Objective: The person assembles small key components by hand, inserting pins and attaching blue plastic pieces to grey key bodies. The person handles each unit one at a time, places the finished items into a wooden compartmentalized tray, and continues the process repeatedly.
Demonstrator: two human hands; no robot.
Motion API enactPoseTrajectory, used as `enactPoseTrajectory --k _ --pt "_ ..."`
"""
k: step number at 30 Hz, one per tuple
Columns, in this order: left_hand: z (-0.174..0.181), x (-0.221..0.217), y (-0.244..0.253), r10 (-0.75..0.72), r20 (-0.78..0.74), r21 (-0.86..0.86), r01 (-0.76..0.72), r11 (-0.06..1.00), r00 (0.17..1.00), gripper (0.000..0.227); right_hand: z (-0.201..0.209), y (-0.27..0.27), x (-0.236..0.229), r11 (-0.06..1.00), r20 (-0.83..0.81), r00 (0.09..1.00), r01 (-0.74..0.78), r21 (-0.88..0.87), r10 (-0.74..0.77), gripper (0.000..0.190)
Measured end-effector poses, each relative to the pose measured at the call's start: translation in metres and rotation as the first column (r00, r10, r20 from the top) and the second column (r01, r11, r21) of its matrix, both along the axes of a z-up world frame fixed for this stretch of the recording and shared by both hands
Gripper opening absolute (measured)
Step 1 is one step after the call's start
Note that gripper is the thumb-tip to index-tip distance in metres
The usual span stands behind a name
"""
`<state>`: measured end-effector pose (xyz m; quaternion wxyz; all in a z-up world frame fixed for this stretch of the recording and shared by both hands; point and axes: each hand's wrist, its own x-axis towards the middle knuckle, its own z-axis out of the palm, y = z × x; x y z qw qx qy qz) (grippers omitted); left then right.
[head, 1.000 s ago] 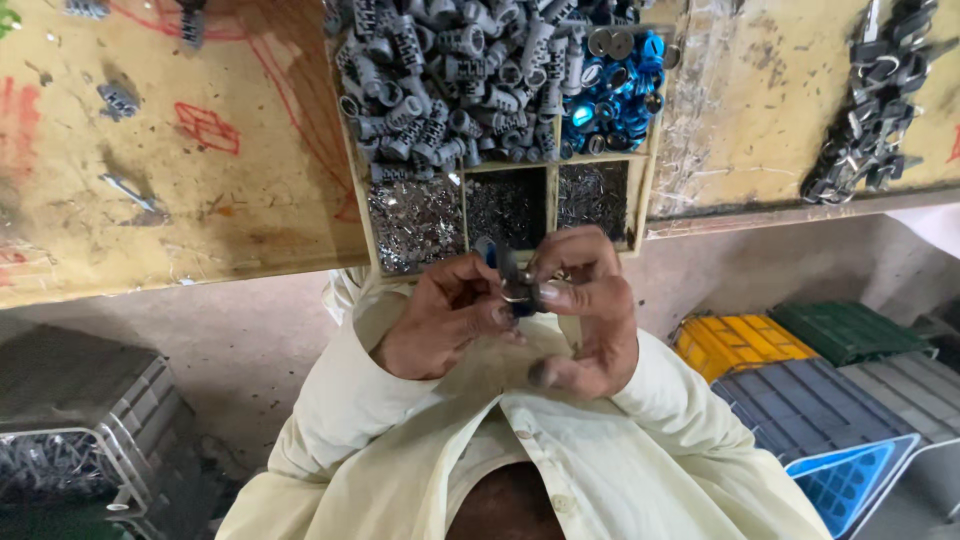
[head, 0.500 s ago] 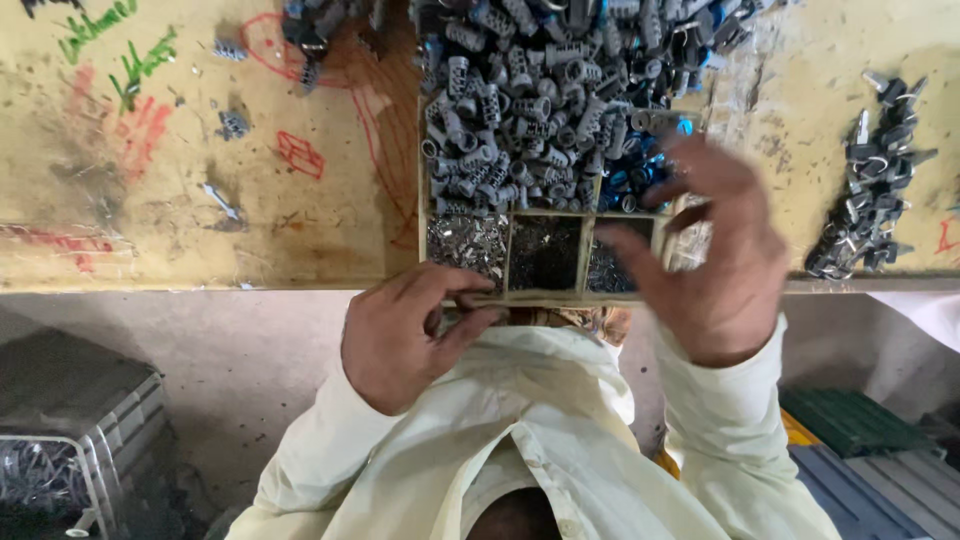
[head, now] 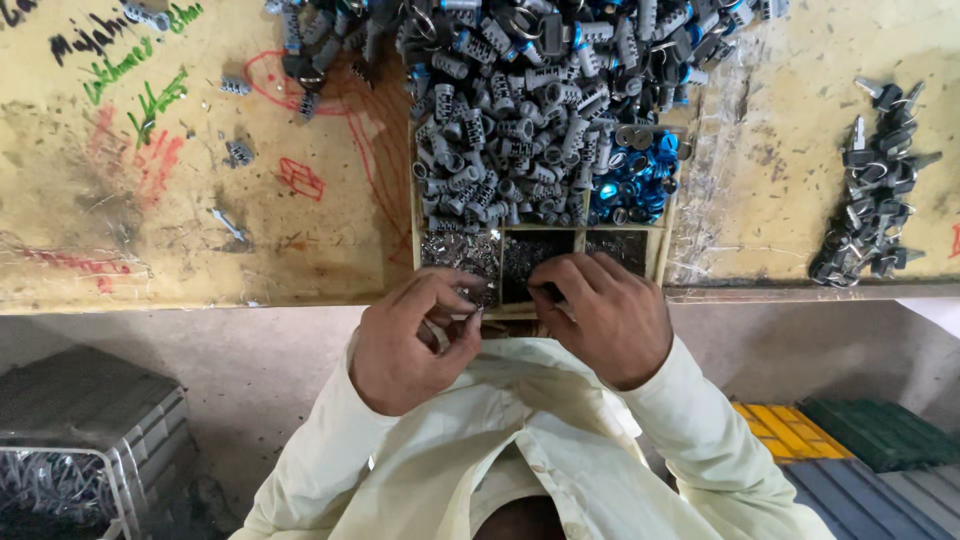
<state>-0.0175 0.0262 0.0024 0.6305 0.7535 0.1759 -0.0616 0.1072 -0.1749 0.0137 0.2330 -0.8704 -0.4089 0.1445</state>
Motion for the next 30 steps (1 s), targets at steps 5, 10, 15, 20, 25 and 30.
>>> enactPoseTrajectory --k 5,10,15,20,25,30 --pt "-0.005 -0.002 -0.002 0.021 -0.105 -0.272 -0.049 0.961 0.994 0.018 -0.002 0.011 0.000 0.996 0.159 0.984 -0.069 -0.058 0.077 0.020" --pt "0.000 0.004 -0.010 0.053 -0.088 0.432 -0.010 0.902 0.995 0.017 0.004 0.004 0.005 0.999 0.075 0.997 -0.006 -0.052 0.010 0.018" --pt "0.006 0.006 -0.008 -0.126 0.140 0.565 0.025 0.825 0.982 0.017 0.001 0.011 0.001 0.998 0.121 0.991 -0.053 -0.034 0.057 0.022" --pt "0.002 -0.009 -0.002 -0.057 0.193 0.416 -0.029 0.909 0.980 0.016 0.003 0.010 0.001 0.999 0.075 0.997 -0.032 -0.017 0.033 0.016" --pt "-0.015 -0.017 0.005 0.147 -0.154 -0.801 -0.210 0.560 0.977 0.008 0.005 -0.001 0.002 0.999 0.014 1.000 0.018 0.030 -0.019 0.010" --pt "-0.011 0.002 -0.012 0.119 0.126 -0.142 -0.101 0.985 0.985 0.019 -0.003 -0.012 -0.002 0.988 -0.076 0.996 0.057 0.146 -0.047 0.013"
